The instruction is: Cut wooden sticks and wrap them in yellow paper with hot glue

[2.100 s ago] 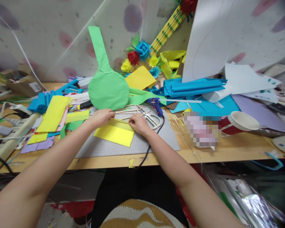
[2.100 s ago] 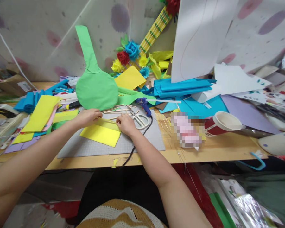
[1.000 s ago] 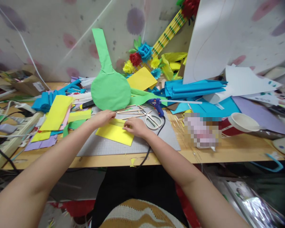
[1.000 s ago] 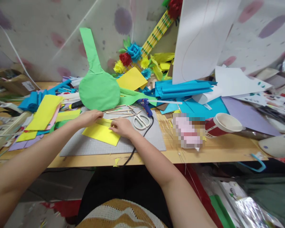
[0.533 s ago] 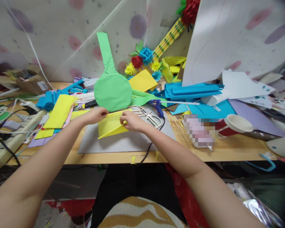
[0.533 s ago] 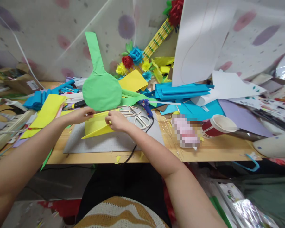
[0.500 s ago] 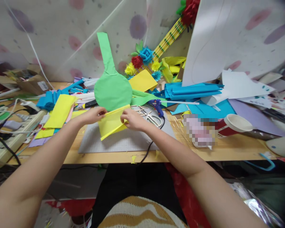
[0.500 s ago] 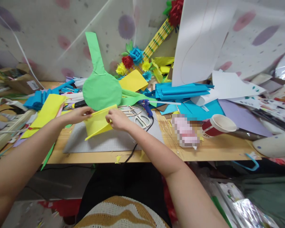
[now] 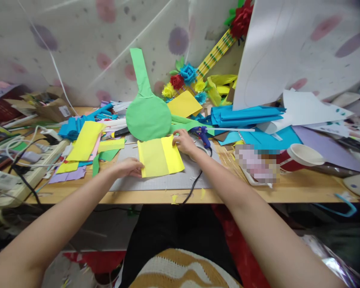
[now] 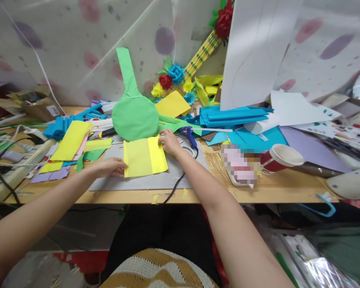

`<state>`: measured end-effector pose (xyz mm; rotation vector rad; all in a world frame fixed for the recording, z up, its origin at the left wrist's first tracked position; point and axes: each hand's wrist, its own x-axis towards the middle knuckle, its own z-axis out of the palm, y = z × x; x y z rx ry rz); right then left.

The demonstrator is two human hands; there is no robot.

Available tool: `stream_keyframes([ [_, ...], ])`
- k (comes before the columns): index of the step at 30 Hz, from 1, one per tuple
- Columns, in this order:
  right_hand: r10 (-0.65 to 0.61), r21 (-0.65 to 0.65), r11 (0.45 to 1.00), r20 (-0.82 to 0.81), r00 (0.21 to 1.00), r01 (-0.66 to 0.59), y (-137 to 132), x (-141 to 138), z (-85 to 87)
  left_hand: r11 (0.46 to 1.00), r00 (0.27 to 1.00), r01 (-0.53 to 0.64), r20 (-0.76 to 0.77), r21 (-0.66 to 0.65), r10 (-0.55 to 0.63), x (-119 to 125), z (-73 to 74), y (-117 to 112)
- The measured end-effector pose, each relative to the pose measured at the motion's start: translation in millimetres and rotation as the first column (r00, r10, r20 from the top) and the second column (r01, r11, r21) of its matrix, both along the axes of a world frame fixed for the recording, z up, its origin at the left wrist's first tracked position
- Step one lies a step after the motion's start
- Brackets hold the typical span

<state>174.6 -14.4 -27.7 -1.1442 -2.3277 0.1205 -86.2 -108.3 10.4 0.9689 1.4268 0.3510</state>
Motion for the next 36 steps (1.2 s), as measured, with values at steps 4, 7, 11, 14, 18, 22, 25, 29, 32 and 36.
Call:
stream_keyframes([
  [4,-0.070,-0.039,0.997,0.050,0.996,0.072,0.1,-0.9,-2.2,0.991,0.983,0.131,-0.124,-0.038,-0.135,8.2,-0.6,0.6],
  [7,-0.218,-0.081,0.970,0.137,0.966,0.230,-8.9,4.4,11.4,0.951,0.910,0.291,-0.277,-0.104,-0.309,9.3,6.5,2.7],
  [11,-0.395,-0.141,0.865,0.397,0.828,0.481,-31.7,26.3,32.9,0.881,0.699,0.460,-0.569,-0.106,-0.433,9.2,23.7,11.0],
  [14,-0.380,-0.163,0.841,0.500,0.778,0.515,-47.7,45.0,37.2,0.800,0.535,0.568,-0.826,0.194,-0.179,19.2,32.4,21.8],
  [18,-0.332,-0.240,0.822,0.534,0.778,0.516,-57.3,54.6,29.4,0.394,0.558,0.764,-0.830,0.511,-0.008,52.3,22.8,33.0],
  [22,-0.378,-0.255,0.786,0.523,0.764,0.564,-57.2,53.0,29.1,0.013,0.465,0.880,-0.858,0.474,-0.219,80.9,-9.3,34.4],
  [25,-0.351,-0.349,0.746,0.519,0.780,0.568,-56.1,57.5,41.1,0.023,0.416,0.904,-0.870,0.426,-0.265,88.1,-33.6,31.1],
  [29,-0.273,-0.531,0.652,0.502,0.821,0.541,-54.8,72.2,60.9,0.206,0.479,0.874,-0.853,0.441,-0.205,96.0,-49.1,25.2],
  [32,-0.285,-0.589,0.626,0.437,0.853,0.511,-54.0,82.4,66.4,0.312,0.533,0.824,-0.834,0.473,-0.142,110.4,-49.9,21.8],
  [36,-0.403,-0.632,0.642,0.203,0.892,0.434,-54.7,89.0,57.7,0.439,0.561,0.757,-0.826,0.484,-0.056,135.7,-50.6,19.1],
])
